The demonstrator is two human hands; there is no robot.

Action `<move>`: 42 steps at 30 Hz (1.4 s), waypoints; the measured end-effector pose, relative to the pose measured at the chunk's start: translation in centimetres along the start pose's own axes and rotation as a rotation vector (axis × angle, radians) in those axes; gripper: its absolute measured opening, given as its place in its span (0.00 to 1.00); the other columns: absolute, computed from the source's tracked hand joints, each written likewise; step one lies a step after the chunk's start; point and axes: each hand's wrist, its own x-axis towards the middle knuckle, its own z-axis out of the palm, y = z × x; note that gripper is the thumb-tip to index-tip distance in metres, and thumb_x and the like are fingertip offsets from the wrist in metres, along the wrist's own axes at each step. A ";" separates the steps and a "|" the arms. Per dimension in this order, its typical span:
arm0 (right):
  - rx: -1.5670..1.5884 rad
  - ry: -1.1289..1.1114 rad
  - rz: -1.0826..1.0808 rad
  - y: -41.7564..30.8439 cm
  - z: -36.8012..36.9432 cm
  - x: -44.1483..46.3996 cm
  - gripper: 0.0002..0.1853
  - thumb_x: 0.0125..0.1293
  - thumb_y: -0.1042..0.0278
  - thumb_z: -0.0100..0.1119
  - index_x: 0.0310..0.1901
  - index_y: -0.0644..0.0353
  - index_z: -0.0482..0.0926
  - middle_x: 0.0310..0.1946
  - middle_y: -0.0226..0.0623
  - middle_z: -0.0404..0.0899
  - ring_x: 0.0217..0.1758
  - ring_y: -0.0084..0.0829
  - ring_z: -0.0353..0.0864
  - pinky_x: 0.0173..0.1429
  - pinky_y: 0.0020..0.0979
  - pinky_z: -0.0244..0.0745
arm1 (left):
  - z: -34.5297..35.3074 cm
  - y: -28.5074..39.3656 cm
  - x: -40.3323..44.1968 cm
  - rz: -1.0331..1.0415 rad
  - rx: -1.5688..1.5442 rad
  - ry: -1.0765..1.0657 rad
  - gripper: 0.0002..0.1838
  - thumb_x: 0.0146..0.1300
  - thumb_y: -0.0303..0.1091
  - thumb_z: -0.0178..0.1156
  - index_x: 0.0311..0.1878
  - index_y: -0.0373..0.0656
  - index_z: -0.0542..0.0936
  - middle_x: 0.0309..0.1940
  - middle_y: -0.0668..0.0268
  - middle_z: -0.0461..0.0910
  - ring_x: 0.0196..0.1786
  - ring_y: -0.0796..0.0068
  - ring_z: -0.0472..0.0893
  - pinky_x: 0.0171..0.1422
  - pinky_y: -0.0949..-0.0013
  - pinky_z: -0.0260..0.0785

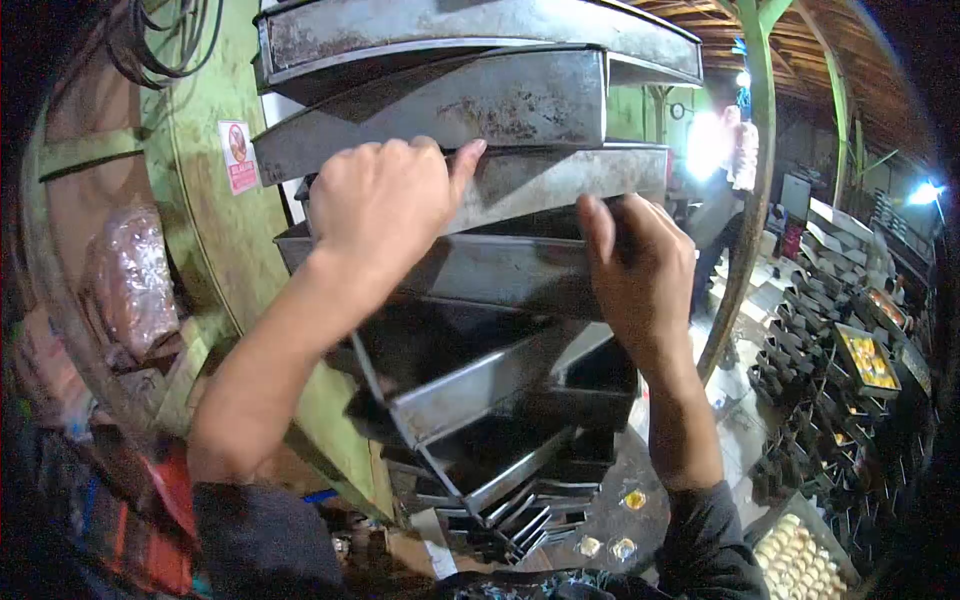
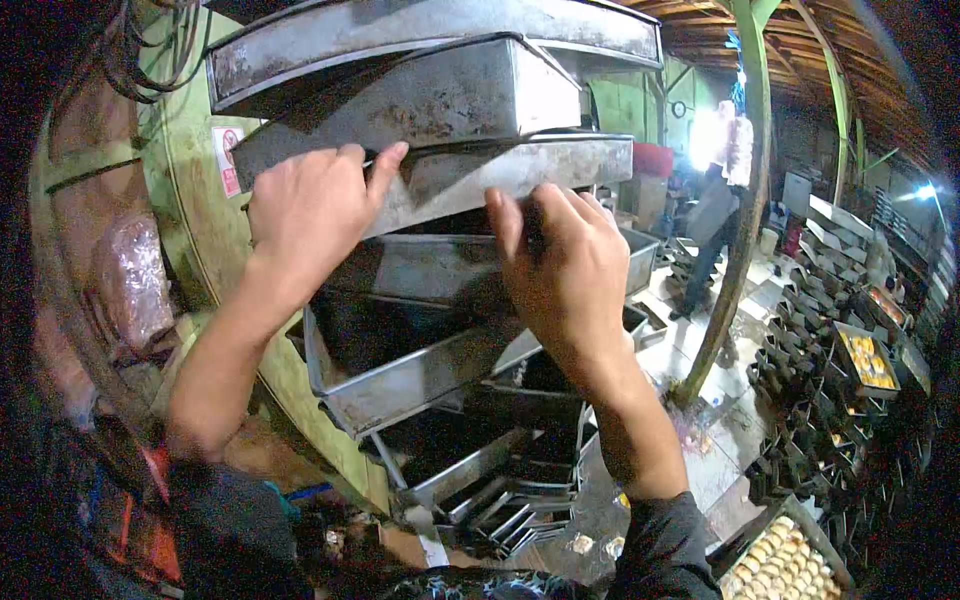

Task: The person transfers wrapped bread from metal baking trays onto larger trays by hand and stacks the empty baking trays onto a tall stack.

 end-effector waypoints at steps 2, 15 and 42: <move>-0.165 0.078 -0.058 0.2 0.5 0.0 0.16 0.61 0.63 0.61 0.21 0.60 0.68 0.18 0.43 0.71 0.23 0.47 0.72 0.30 0.43 0.67 | -0.5 -0.4 -0.3 0.023 -0.055 -0.038 0.31 0.66 0.58 0.45 0.22 0.41 0.80 0.20 0.53 0.79 0.25 0.50 0.81 0.27 0.54 0.73; -0.190 0.367 -0.100 0.2 -2.3 0.4 0.06 0.62 0.71 0.58 0.36 0.65 0.76 0.32 0.46 0.78 0.37 0.40 0.78 0.44 0.34 0.71 | -5.3 -1.2 -1.8 0.245 -0.447 0.229 0.19 0.65 0.47 0.52 0.31 0.39 0.77 0.29 0.56 0.79 0.35 0.53 0.79 0.37 0.54 0.70; 0.311 0.734 -0.295 -5.1 -5.4 20.9 0.30 0.72 0.46 0.36 0.59 0.68 0.64 0.57 0.58 0.65 0.62 0.53 0.62 0.67 0.41 0.53 | -7.0 -3.5 -3.0 -0.015 -0.563 0.047 0.21 0.64 0.51 0.53 0.31 0.40 0.78 0.24 0.47 0.79 0.31 0.43 0.79 0.35 0.48 0.69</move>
